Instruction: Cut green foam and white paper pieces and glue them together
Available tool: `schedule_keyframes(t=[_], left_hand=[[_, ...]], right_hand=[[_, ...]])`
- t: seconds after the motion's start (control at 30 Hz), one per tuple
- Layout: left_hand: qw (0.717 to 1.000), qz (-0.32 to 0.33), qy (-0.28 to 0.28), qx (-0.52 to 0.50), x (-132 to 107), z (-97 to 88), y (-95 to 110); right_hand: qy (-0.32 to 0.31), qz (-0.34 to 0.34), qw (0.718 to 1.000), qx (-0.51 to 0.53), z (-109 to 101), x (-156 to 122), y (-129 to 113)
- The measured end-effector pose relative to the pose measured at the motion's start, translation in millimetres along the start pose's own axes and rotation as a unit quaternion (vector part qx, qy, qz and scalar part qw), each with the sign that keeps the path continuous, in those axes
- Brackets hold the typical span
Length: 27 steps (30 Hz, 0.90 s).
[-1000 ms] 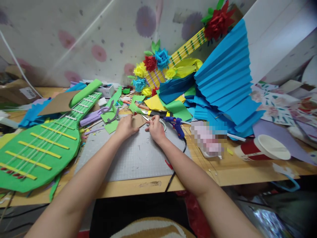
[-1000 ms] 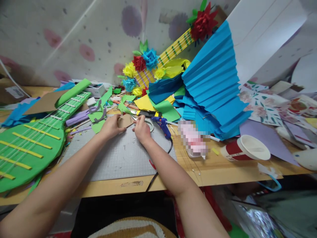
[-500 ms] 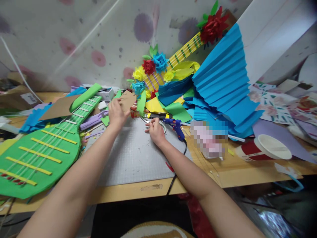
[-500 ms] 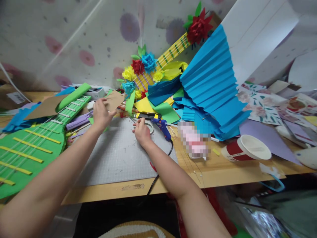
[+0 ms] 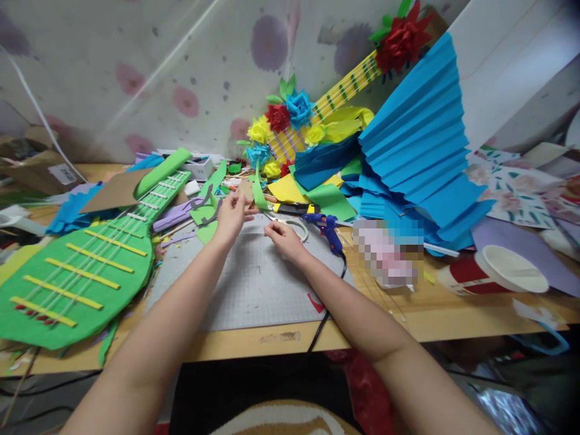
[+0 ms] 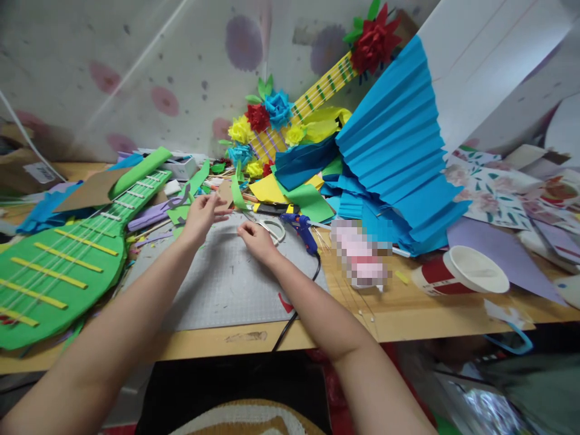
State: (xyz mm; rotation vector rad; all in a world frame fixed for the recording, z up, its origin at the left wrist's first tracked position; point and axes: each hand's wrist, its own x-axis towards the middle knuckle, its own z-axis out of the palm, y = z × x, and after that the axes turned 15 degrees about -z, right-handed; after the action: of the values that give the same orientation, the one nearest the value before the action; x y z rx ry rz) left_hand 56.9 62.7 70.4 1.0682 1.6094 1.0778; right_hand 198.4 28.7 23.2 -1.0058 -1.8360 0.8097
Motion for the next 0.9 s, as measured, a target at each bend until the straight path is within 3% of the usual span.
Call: schedule_keyframes(t=[0.07, 0.13, 0.27, 0.33, 0.4, 0.47, 0.53, 0.6, 0.73, 0.9], left_hand=[[0.989, -0.071, -0.044, -0.121, -6, 1.6, -7], [0.978, -0.084, -0.046, -0.186, -9, 0.2, -13], [0.985, -0.078, -0.042, -0.148, -12, -15.2, -20], [0.991, -0.096, -0.073, -0.051, -13, -27.4, -20], [0.988, -0.096, -0.102, 0.061, -14, -40.2, -17], [0.982, -0.054, -0.086, 0.159, -15, -51.2, -11], [0.968, 0.011, -0.039, 0.246, -17, -58.5, -3], [0.938, 0.056, -0.013, 0.341, -20, -60.6, 3], [0.861, 0.057, -0.047, 0.502, -34, -49.7, -6], [0.858, 0.037, 0.033, 0.512, -49, -30.9, -43]], right_hand=[[-0.081, -0.017, 0.997, 0.01, 3, -3, -3], [-0.167, -0.027, 0.986, 0.001, 3, -6, -9], [-0.319, -0.037, 0.947, -0.021, -12, -7, -25], [-0.305, -0.034, 0.948, -0.084, -26, -4, -34], [-0.225, -0.017, 0.949, -0.221, -39, -2, -38], [-0.166, 0.01, 0.924, -0.345, -47, -2, -38], [-0.154, 0.036, 0.895, -0.418, -49, -5, -33], [-0.167, 0.051, 0.875, -0.452, -45, -9, -27], [-0.156, 0.061, 0.857, -0.486, -34, -12, -17], [-0.183, 0.13, 0.881, -0.417, -44, -7, -26]])
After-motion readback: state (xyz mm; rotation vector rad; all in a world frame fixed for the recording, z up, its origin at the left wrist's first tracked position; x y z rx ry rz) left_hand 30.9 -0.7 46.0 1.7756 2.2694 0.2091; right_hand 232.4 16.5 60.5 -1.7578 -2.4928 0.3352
